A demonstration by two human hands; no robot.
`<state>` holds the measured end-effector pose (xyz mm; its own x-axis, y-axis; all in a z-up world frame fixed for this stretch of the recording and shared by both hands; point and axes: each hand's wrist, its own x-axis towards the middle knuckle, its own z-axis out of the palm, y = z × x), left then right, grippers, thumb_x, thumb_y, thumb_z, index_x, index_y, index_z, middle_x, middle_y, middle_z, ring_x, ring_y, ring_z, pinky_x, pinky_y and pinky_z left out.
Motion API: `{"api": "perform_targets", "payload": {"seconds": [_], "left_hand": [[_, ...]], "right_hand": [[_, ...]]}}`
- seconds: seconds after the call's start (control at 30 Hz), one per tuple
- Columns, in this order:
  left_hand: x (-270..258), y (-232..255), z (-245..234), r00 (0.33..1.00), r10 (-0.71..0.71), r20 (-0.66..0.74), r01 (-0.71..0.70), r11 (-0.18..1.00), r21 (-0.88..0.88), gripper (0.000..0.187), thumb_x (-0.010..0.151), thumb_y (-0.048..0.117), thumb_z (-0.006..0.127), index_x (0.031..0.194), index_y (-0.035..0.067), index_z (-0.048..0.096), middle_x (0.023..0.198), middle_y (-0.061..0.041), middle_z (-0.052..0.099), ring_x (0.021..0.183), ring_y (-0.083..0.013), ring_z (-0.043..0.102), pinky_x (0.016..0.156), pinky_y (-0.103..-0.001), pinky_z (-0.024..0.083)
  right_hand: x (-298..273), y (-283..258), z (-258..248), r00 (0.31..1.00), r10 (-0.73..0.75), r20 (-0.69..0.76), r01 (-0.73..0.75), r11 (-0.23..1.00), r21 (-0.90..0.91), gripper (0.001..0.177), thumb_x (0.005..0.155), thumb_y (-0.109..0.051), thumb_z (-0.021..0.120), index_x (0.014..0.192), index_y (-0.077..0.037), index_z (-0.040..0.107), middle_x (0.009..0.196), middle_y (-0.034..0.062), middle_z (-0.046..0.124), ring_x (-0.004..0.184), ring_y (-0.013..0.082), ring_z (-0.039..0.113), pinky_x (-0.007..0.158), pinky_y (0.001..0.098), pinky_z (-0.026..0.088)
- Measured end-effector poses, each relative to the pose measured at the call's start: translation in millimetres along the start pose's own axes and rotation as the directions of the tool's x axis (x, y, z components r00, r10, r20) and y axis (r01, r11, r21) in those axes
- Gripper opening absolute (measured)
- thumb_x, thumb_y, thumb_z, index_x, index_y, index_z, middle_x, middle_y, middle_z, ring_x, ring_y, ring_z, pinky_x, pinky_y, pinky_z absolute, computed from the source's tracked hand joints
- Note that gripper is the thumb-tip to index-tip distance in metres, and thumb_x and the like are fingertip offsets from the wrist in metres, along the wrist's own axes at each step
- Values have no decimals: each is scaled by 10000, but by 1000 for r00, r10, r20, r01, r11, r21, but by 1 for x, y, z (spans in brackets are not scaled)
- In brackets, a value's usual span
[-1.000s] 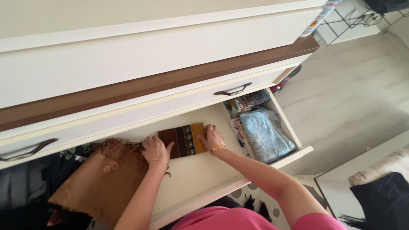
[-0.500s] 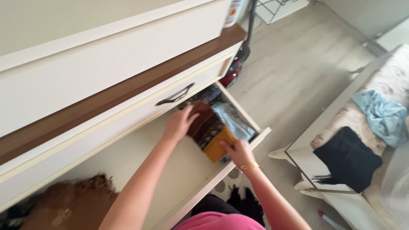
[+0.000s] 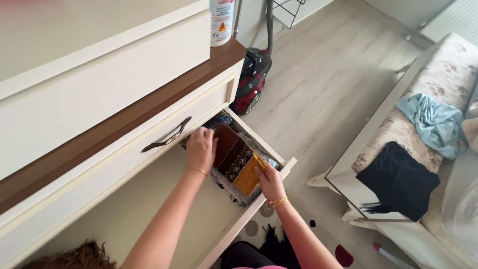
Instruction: Organizing and folding various items of clothing, such as scarves, and placing them into a dresser drawer.
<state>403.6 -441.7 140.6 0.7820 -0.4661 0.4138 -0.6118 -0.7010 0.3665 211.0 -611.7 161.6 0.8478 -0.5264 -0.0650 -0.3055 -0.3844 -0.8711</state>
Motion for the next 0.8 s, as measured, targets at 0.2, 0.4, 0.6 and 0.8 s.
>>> {"api": "perform_targets", "payload": {"seconds": [0.2, 0.4, 0.6, 0.8], "left_hand": [[-31, 64, -8, 988, 55, -142, -59, 998, -28, 368, 1033, 240, 549, 1324, 19, 590, 1450, -131, 555, 1450, -284, 463, 1242, -562, 321], [-38, 106, -30, 909, -7, 417, -43, 993, 112, 1045, 881, 725, 466, 1516, -87, 293, 1639, -273, 175, 1534, -404, 87, 1198, -568, 46], [-60, 82, -26, 985, 60, 164, -56, 998, -32, 1102, 901, 799, 396, 1513, -112, 294, 1614, -305, 205, 1527, -406, 111, 1205, -596, 70], [-98, 82, -30, 985, 20, 172, -10, 998, -59, 1016, 964, 736, 330, 1524, -111, 273, 1633, -304, 166, 1533, -452, 88, 1213, -593, 82]], "right_hand": [[34, 38, -4, 981, -66, -181, 39, 988, -146, 226, 971, -119, 604, 1185, -46, 587, 818, 241, 683, 725, 432, 647, 627, 468, 512], [28, 29, -5, 925, -334, -179, 276, 918, -286, 226, 969, -56, 570, 1194, -46, 572, 870, 249, 699, 847, 453, 676, 695, 481, 527], [23, 22, 12, 979, 186, 79, -199, 822, 534, 238, 1016, -126, 546, 1253, -103, 552, 1047, 47, 675, 872, 159, 676, 587, 311, 584], [8, 5, 4, 916, 97, 389, -296, 818, 493, 304, 1017, -125, 545, 1320, -123, 540, 1096, 21, 672, 894, 115, 669, 579, 261, 570]]}}
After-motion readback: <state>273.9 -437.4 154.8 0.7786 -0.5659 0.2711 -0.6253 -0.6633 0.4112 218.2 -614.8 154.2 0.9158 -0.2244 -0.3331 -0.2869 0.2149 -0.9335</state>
